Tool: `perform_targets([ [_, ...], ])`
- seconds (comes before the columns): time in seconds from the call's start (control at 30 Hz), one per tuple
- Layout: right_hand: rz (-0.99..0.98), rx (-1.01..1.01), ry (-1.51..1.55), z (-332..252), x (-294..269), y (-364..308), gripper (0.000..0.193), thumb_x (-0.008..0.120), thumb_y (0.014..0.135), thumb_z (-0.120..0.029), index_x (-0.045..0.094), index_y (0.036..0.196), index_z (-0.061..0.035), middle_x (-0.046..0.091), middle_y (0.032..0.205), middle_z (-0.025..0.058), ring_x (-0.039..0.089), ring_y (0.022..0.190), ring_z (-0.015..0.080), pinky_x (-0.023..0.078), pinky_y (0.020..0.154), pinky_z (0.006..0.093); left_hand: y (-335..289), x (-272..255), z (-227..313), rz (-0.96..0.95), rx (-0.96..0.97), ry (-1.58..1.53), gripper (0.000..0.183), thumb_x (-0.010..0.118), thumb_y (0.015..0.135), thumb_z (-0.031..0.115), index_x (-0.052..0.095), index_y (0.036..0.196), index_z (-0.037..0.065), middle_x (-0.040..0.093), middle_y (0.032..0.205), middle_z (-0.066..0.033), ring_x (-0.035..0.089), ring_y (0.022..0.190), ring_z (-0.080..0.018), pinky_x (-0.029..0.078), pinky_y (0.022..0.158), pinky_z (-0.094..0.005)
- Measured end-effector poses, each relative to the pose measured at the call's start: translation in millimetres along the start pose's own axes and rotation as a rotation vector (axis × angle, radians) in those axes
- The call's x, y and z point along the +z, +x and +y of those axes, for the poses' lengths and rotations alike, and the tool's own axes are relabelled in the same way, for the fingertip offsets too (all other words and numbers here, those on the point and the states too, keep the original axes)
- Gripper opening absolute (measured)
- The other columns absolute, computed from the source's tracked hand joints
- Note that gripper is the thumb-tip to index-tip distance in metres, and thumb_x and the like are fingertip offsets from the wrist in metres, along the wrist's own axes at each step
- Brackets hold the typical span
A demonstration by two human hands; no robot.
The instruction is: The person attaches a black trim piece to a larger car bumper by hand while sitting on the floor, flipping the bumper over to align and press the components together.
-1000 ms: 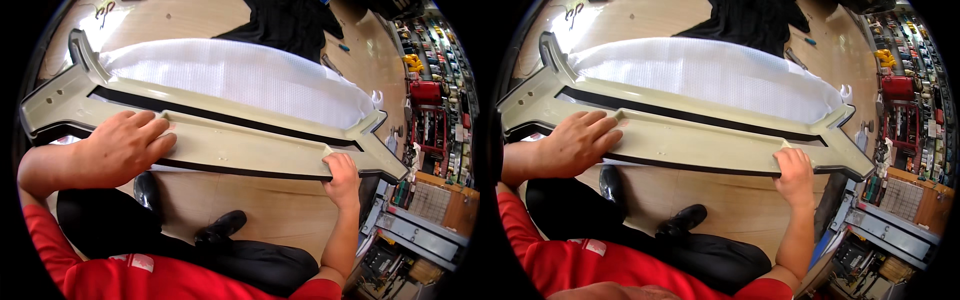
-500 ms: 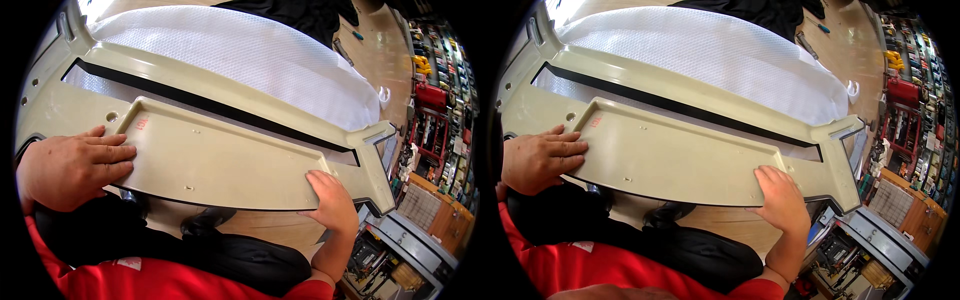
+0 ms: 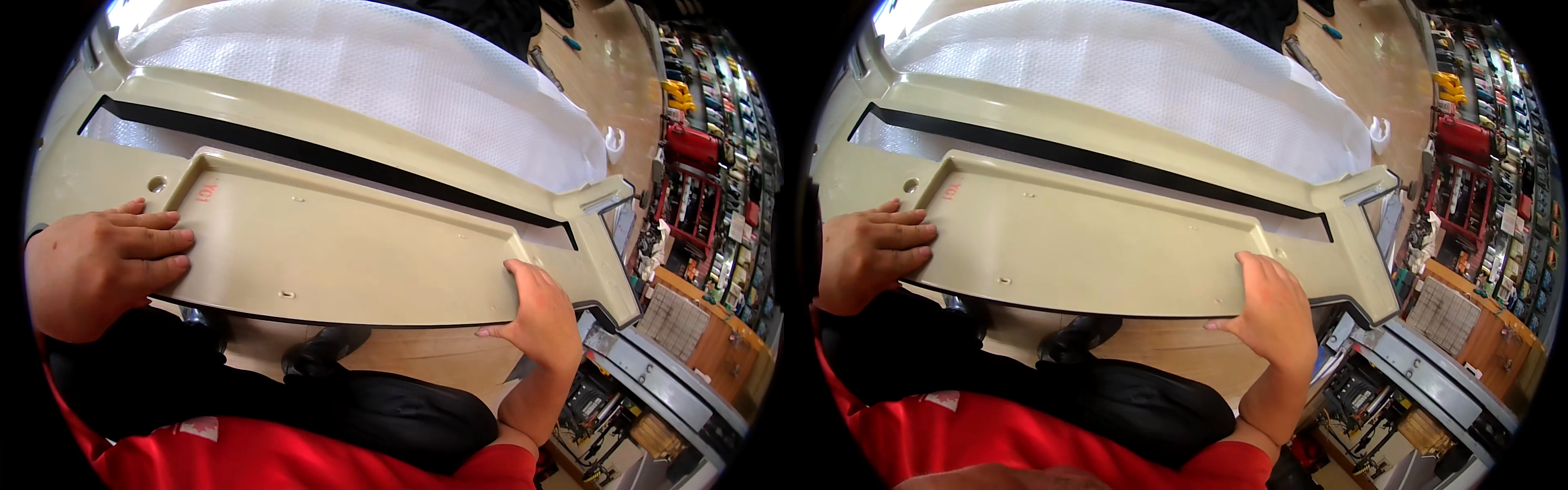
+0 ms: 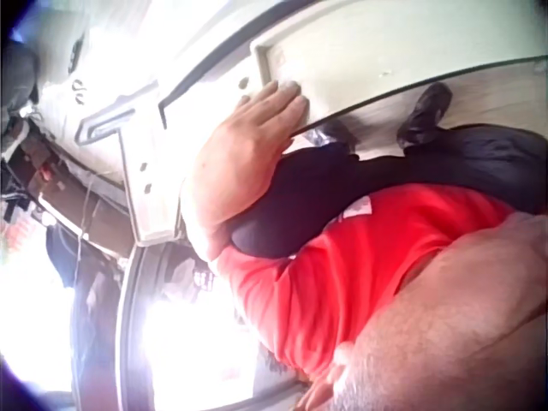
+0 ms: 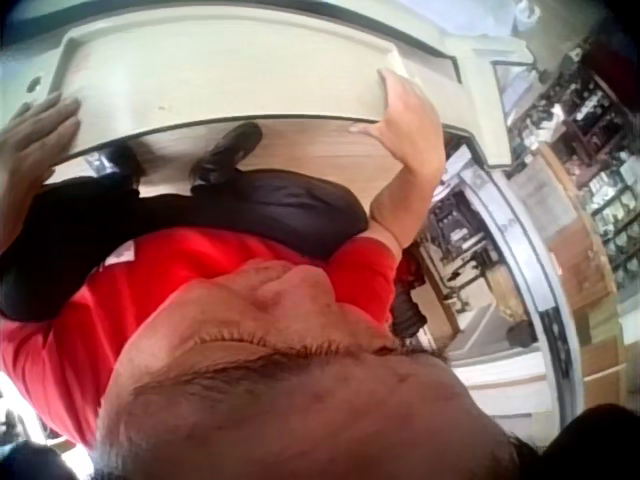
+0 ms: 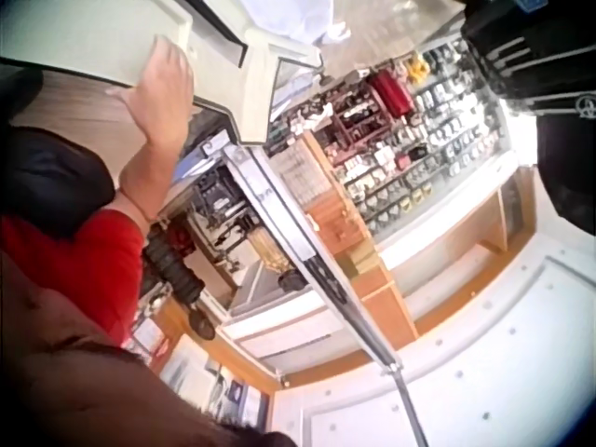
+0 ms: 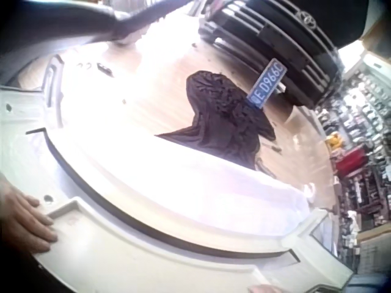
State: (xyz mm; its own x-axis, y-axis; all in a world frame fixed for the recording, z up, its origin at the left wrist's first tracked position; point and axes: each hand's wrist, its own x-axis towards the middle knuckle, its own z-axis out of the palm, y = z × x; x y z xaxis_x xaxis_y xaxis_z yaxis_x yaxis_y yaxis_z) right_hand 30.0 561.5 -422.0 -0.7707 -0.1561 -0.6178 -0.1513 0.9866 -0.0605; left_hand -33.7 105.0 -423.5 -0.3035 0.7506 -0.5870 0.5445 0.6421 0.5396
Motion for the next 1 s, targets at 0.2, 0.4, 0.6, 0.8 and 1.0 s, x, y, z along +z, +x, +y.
perform_targets([
  [0.2, 0.026, 0.033, -0.029, -1.6, -2.4, -0.3, 0.088, 0.095, 0.056, -0.033, 0.054, 0.128, -0.0007, 0.063, 0.127, 0.0196, 0.057, 0.121, 0.039, 0.046, 0.102, 0.0454, -0.1, -2.6, 0.1, 0.011, 0.014, 0.005, 0.042, 0.078, 0.079, 0.008, 0.068, 0.12, 0.002, 0.063, 0.134, -0.0179, 0.056, 0.132, -0.0346, 0.044, 0.113, -0.0511],
  [0.4, 0.029, 0.022, 0.028, 5.1, 3.0, -2.8, 0.086, 0.095, 0.051, -0.029, 0.059, 0.124, -0.002, 0.068, 0.117, 0.0196, 0.063, 0.109, 0.0392, 0.051, 0.093, 0.0431, 3.7, -4.0, 4.0, 0.01, 0.036, 0.006, 0.055, 0.081, 0.071, 0.006, 0.066, 0.124, 0.002, 0.061, 0.137, -0.0186, 0.054, 0.133, -0.0353, 0.043, 0.114, -0.0513],
  [0.6, 0.413, -0.042, 0.246, 35.7, -9.9, 0.1, 0.048, 0.087, 0.062, -0.01, 0.068, 0.105, 0.0014, 0.071, 0.102, 0.0196, 0.068, 0.092, 0.037, 0.053, 0.083, 0.0389, 3.8, -23.8, -24.9, 0.369, 0.161, -0.09, 0.042, 0.075, 0.079, 0.004, 0.069, 0.12, -0.001, 0.069, 0.119, -0.0213, 0.069, 0.108, -0.0379, 0.056, 0.096, -0.0458],
  [0.8, 0.545, -0.163, 0.283, 56.2, -51.0, 49.8, 0.027, 0.08, 0.067, -0.011, 0.07, 0.089, 0.0014, 0.069, 0.081, 0.0157, 0.065, 0.076, 0.0223, 0.05, 0.072, 0.0329, 11.7, -58.7, -6.4, 0.583, 0.011, 0.429, 0.05, 0.074, 0.083, 0.02, 0.062, 0.129, 0.002, 0.067, 0.116, -0.0206, 0.069, 0.102, -0.0358, 0.054, 0.092, -0.0444],
  [1.0, 0.438, -0.227, 0.433, 63.4, -66.7, 67.1, 0.023, 0.079, 0.074, -0.009, 0.068, 0.09, 0.0028, 0.063, 0.076, 0.0022, 0.057, 0.078, 0.0106, 0.046, 0.074, 0.0279, 63.6, -64.7, 17.9, 0.727, 0.038, 0.455, 0.041, 0.075, 0.087, 0.021, 0.062, 0.122, 0.003, 0.068, 0.101, -0.0154, 0.067, 0.091, -0.0316, 0.051, 0.082, -0.0414],
])
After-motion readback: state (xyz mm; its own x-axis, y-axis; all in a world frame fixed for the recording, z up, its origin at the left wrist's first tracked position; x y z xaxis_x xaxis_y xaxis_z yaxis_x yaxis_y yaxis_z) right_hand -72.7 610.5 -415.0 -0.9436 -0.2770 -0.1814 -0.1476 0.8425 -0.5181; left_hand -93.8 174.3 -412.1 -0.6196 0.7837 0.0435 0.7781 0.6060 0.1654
